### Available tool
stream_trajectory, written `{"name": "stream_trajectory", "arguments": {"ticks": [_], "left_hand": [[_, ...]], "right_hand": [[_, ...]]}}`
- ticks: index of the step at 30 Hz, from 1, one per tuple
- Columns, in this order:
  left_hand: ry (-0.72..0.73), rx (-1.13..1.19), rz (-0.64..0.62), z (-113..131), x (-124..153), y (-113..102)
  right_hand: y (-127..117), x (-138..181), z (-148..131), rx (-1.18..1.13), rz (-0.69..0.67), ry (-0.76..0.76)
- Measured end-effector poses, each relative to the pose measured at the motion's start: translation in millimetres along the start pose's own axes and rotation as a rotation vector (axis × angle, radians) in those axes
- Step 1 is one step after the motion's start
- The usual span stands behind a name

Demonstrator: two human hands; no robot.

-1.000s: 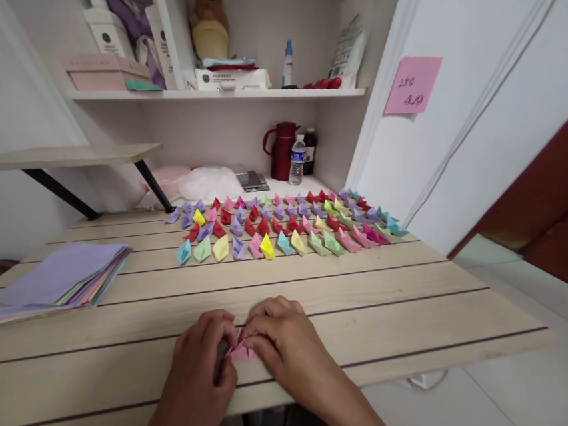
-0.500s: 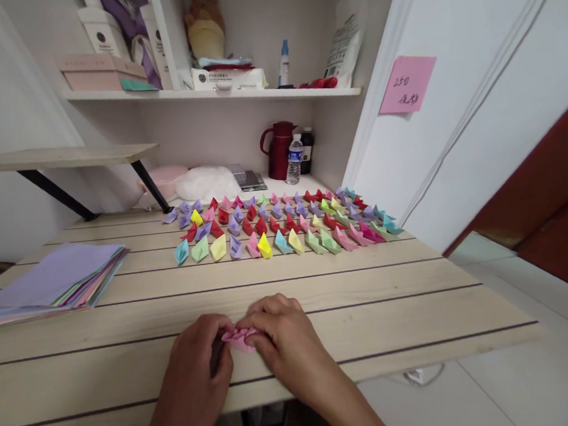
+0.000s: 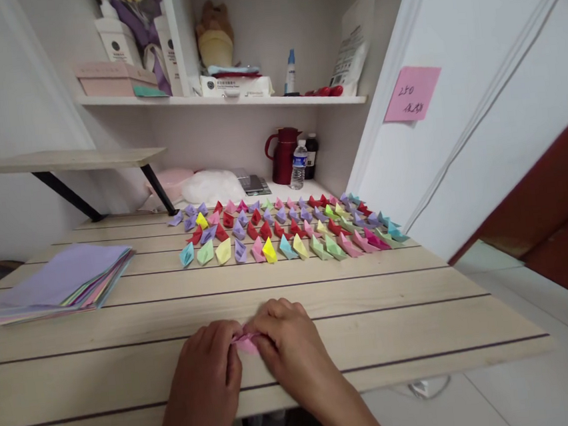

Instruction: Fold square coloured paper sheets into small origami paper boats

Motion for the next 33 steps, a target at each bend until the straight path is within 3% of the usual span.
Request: {"name": "stream_trajectory", "arguments": {"ticks": [9,21,33], "left_hand": [[-0.049,0.099,-0.027,-9,-4,0],[0.022,0.31,-0.027,-14,-3,-3],[0.041,0.316,0.014,-17,-4,-9]], "right_hand": [[2,-5,0,0.021,0.018,0.029],[-6,-1,4,-0.212,0.068,0.063],[-12,-3,-9,-0.264,0.05,0.006]]}}
Point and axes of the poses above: each hand's wrist, its own x-axis away from the middle knuckle, its own y-axis out of the palm, z = x × y, the point moved 6 cm from there along -x, towards the middle knuckle, and after that the axes turned 1 degree about -z, right-handed, at the moved point
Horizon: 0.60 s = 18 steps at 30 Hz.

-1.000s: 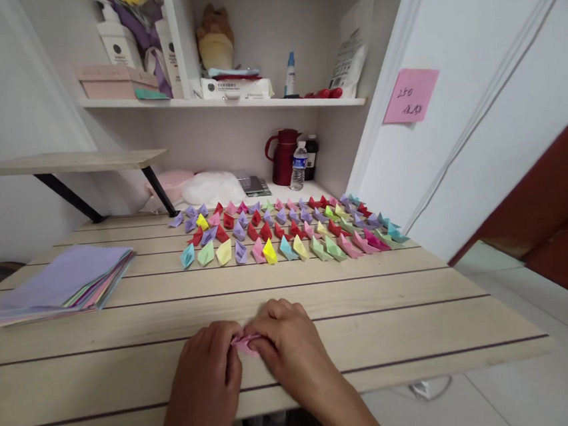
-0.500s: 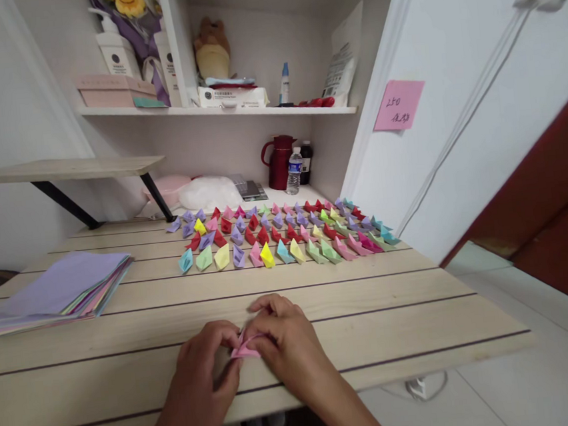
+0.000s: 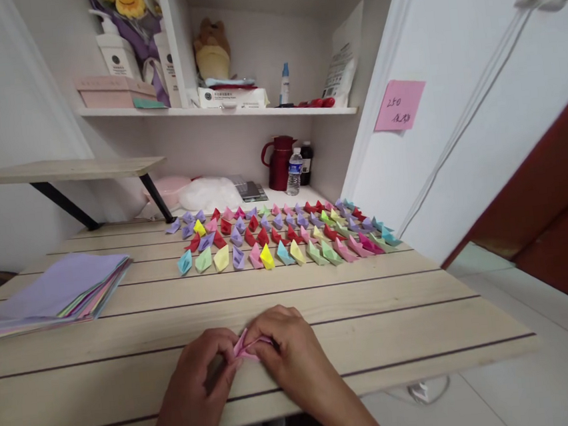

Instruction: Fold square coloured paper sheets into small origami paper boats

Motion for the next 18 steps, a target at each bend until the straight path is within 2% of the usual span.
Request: {"name": "stream_trajectory", "arguments": {"ticks": [8,14,18], "left_hand": [[0.045,-0.062,0.064,8,3,-5],[0.318,-0.329,0.073,29,5,0],[0.358,-0.444,0.063,28,6,5]], "right_hand": [[-2,2,8,-0.037,0.024,0.152],[-2,2,10,-0.073,0.018,0.159],[-1,2,12,-0.138,0.001,0.164]]}}
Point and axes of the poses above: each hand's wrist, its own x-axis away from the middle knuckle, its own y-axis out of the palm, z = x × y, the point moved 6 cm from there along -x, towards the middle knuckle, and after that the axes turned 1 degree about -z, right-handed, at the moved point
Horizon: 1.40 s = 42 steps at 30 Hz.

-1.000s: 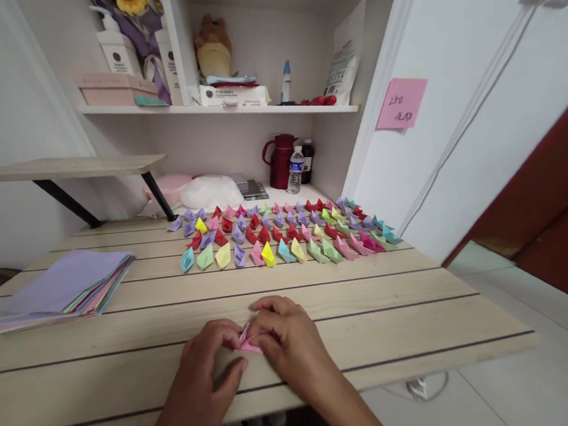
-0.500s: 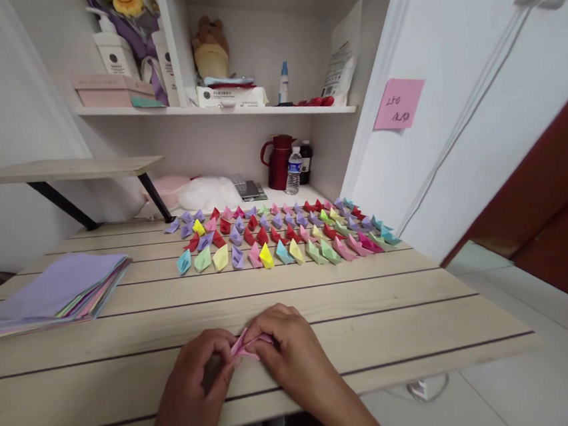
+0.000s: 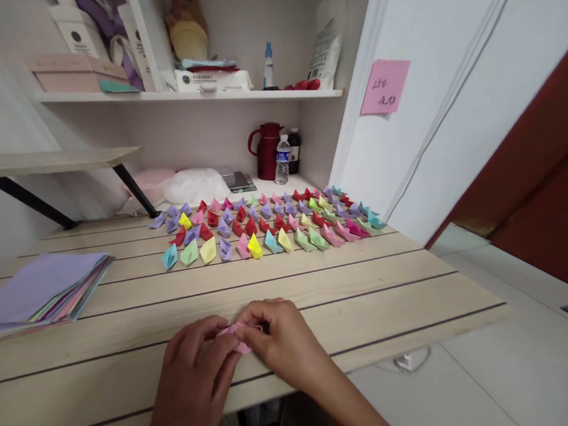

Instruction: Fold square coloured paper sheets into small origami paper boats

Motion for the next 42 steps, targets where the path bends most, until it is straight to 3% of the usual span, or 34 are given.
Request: {"name": "stream_trajectory", "arguments": {"ticks": [8,19,25,37,42], "left_hand": [[0.028,0.0,0.034,3,-2,-1],[-0.077,0.068,0.177,2,0,-12],[-0.077,0.055,0.176,1,3,-12],[-0.114,0.082,0.249,1,1,-19],[-0.21,0.186,0.332,-7,6,-26]], "right_hand": [[0,1,-5,-0.015,-0.021,-0.027],[1,3,-24,0.032,-0.14,-0.181],[3,4,-16,0.028,-0.124,-0.079],[5,3,-13,-0.135,-0.184,-0.049],[7,2,-6,-0.244,-0.172,0.044]]}}
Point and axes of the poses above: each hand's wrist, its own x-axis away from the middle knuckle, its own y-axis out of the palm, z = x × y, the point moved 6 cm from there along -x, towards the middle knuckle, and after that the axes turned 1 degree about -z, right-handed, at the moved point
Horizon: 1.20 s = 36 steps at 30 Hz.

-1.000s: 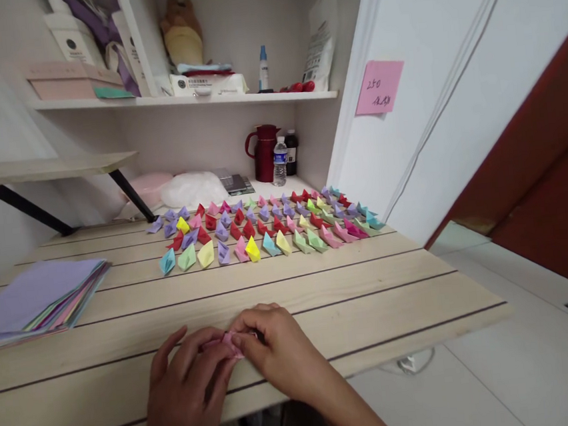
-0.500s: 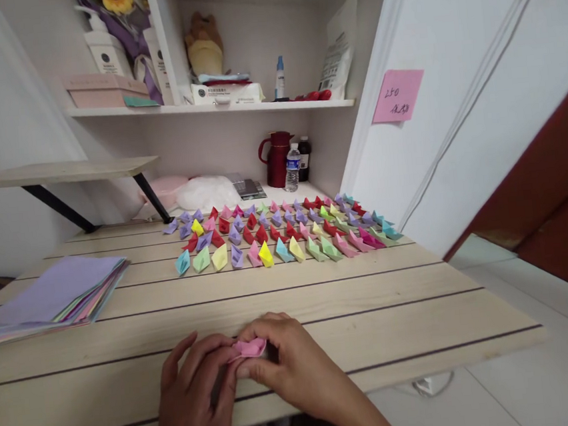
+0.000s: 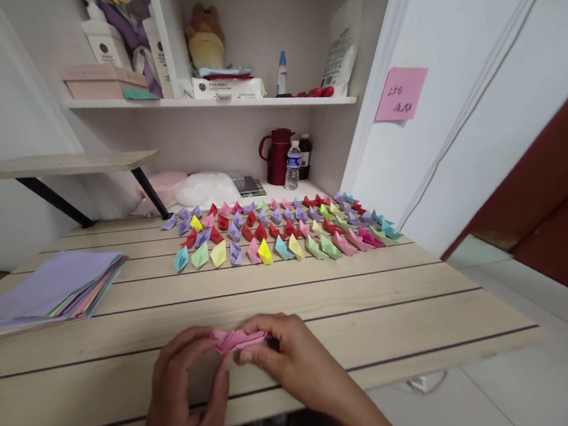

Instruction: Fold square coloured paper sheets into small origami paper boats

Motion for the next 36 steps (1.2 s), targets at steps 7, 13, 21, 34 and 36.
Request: {"name": "stream_trajectory", "arguments": {"ticks": [7,13,21,34,36], "left_hand": [[-0.343,0.154,-0.053,-24,6,-1],[-0.77,0.461,-0.225,-49,10,20],[-0.95,0.606,-0.277,-41,7,19],[-0.913,0.61,-0.227,-47,8,21],[-0.894,0.665,-0.164,-50,9,22]], "right_hand": [[-2,2,4,-0.073,-0.003,0.052],[1,3,0,-0.032,-0.04,0.004],[3,4,-14,0.178,-0.071,-0.057],[3,5,3,-0.005,-0.006,0.033],[1,5,3,0.053,0.026,0.026]]}}
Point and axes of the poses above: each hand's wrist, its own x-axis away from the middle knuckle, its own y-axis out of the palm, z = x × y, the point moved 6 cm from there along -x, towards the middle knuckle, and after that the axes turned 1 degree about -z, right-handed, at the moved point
